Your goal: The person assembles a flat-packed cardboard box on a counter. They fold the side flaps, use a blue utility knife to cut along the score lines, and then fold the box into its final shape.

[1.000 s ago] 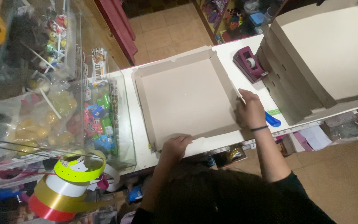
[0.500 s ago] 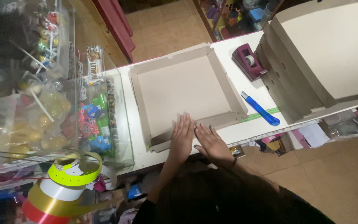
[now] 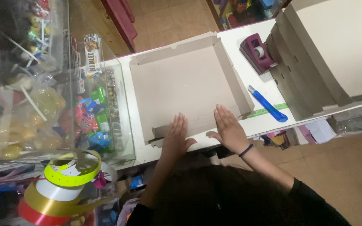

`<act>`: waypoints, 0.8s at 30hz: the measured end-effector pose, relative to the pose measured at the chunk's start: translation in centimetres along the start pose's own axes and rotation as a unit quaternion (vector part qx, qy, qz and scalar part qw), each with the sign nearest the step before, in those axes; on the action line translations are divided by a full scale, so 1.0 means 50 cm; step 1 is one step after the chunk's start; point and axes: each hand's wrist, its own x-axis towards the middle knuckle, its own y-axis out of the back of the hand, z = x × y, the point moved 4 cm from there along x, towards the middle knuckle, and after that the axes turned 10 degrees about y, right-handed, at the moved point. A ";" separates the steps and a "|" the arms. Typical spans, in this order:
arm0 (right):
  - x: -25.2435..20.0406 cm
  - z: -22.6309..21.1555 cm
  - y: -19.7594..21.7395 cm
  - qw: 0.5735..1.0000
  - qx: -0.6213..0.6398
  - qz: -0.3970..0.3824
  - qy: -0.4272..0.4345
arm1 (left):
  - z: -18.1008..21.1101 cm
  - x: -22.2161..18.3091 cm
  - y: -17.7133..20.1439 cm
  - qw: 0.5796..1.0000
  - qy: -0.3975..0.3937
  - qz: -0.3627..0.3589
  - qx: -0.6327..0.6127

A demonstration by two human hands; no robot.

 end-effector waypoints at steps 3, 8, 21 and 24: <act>-0.015 0.024 -0.005 1.000 -0.020 0.001 -0.019 | -0.020 -0.007 -0.012 0.997 0.053 -0.060 0.015; -0.022 0.026 0.003 0.999 -0.008 0.005 -0.045 | -0.018 -0.021 -0.012 0.996 0.031 0.064 0.047; -0.021 0.017 0.011 0.998 -0.003 0.029 -0.049 | -0.114 -0.086 0.034 0.960 0.113 0.240 0.084; -0.022 0.014 0.015 0.998 -0.006 0.034 -0.048 | -0.173 -0.100 0.059 0.962 0.147 0.223 0.052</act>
